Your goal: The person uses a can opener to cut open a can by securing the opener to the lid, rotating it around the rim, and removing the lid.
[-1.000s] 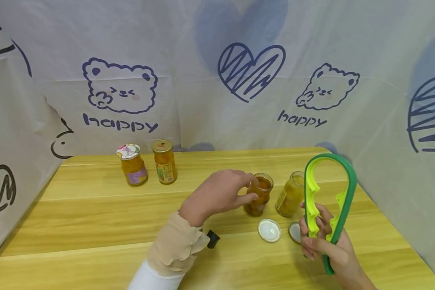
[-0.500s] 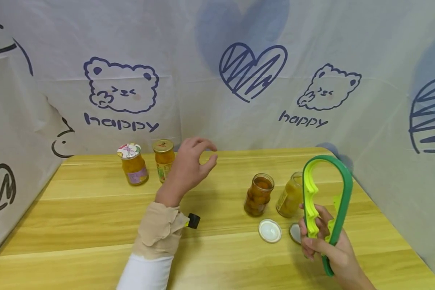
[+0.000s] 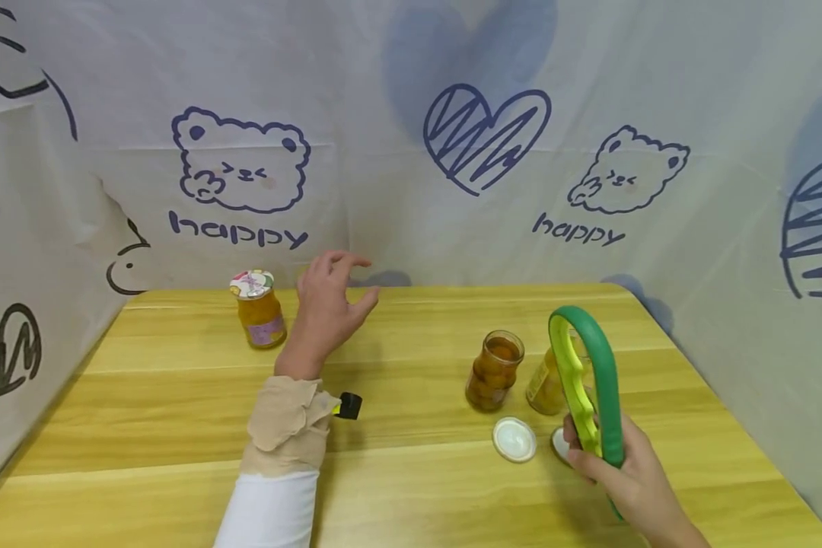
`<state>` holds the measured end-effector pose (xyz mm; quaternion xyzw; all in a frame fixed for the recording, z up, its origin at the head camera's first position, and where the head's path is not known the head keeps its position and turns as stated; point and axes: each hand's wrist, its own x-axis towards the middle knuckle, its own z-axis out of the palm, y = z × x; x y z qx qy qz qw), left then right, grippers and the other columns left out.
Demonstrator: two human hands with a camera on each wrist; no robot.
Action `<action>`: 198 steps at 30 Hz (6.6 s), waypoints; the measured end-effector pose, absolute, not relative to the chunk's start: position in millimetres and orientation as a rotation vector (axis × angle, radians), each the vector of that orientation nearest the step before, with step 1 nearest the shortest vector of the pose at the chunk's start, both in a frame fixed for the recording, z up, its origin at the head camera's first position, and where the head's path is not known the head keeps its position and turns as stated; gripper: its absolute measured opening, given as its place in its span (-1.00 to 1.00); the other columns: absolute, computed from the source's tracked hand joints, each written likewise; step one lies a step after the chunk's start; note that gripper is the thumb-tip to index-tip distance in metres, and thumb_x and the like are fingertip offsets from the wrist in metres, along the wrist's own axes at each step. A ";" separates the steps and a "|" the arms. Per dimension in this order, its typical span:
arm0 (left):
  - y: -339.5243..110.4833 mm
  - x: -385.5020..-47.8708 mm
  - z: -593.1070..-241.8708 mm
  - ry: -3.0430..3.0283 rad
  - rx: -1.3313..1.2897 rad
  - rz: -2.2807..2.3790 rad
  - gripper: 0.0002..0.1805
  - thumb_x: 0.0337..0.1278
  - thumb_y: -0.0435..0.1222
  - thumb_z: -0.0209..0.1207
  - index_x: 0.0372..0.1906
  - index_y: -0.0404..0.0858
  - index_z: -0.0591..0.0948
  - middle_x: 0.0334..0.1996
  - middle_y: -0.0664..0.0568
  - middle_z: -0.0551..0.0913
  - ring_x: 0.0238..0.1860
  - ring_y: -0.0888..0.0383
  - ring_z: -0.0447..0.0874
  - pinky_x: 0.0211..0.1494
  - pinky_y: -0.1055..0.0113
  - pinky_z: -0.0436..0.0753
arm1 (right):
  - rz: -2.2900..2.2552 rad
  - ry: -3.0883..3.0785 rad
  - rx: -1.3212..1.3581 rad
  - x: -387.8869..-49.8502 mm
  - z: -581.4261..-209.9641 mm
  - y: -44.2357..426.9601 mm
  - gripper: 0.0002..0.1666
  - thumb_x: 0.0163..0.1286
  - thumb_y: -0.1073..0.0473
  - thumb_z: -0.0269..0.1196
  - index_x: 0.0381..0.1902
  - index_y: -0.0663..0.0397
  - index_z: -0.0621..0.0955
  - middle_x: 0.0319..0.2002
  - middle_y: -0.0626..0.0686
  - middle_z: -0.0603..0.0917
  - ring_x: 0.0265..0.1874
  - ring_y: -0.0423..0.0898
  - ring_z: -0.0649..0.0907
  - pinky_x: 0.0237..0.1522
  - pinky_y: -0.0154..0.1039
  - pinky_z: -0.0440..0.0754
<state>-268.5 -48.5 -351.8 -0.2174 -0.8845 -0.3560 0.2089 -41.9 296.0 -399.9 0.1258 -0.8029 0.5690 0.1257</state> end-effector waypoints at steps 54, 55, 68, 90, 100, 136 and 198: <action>-76.3 -305.1 -427.6 -2.387 -0.100 -1.665 -0.17 0.16 -0.14 0.43 0.45 -0.22 0.28 0.32 -0.23 0.57 0.27 -0.20 0.60 0.46 -0.08 0.54 | 0.623 -2.689 0.246 -91.0 -334.7 261.5 -0.09 0.08 0.28 0.50 0.40 0.09 0.39 -0.10 0.15 0.70 -0.28 -0.03 0.57 -0.27 -0.18 0.49; -77.0 -305.2 -427.9 -2.401 -0.121 -1.671 -0.18 0.16 -0.14 0.43 0.45 -0.22 0.30 0.31 -0.23 0.57 0.26 -0.20 0.61 0.46 -0.08 0.55 | 0.625 -2.694 0.244 -91.5 -333.9 261.3 -0.09 0.08 0.28 0.49 0.40 0.09 0.39 -0.10 0.15 0.70 -0.28 -0.03 0.57 -0.27 -0.18 0.49; -80.2 -305.9 -421.3 -2.577 -0.367 -1.821 -0.23 0.13 -0.22 0.42 0.41 -0.28 0.34 0.30 -0.26 0.55 0.27 -0.21 0.58 0.47 -0.12 0.53 | 0.600 -2.752 0.214 -95.2 -327.5 258.2 -0.10 0.11 0.26 0.48 0.41 0.15 0.39 -0.06 0.17 0.70 -0.26 0.00 0.60 -0.27 -0.16 0.50; -44.7 -294.2 -417.3 -2.661 -0.927 -1.994 -0.34 0.13 -0.33 0.42 0.34 -0.22 0.47 0.22 -0.17 0.68 0.18 -0.04 0.67 0.43 -0.06 0.57 | 0.575 -2.842 0.193 -99.1 -314.6 246.4 -0.11 0.17 0.19 0.44 0.44 0.08 0.37 -0.19 0.06 0.64 -0.30 -0.05 0.52 -0.34 -0.21 0.39; -18.7 -283.0 -416.8 -2.596 -1.252 -2.019 -0.40 0.06 -0.42 0.43 0.25 -0.31 0.53 0.09 -0.17 0.72 0.08 0.07 0.69 0.39 0.07 0.59 | 0.511 -2.923 0.175 -101.9 -304.3 232.9 -0.18 0.22 0.09 0.45 0.39 0.08 0.40 -0.24 0.00 0.63 -0.31 -0.06 0.53 -0.35 -0.22 0.44; 7.8 -258.7 -409.0 -2.759 -1.532 -2.072 -0.40 0.06 -0.40 0.48 0.27 -0.23 0.62 0.29 -0.08 0.65 0.21 0.25 0.57 0.52 0.24 0.44 | 0.125 -2.974 0.237 -126.6 -313.6 173.4 -0.35 0.25 -0.03 0.42 0.11 0.24 0.45 -0.35 0.09 0.52 -0.49 -0.06 0.45 -0.58 -0.23 0.37; 6.3 -259.6 -397.3 -2.352 -2.236 -2.105 -0.40 0.07 -0.70 0.27 0.27 -0.66 0.40 0.11 -0.70 0.51 0.22 -0.54 0.46 0.40 0.33 0.52 | -0.242 -2.859 0.643 -142.3 -324.5 197.5 -0.45 0.24 0.03 0.45 0.00 0.15 0.42 -0.46 0.06 0.54 -0.68 -0.13 0.45 -0.74 -0.28 0.51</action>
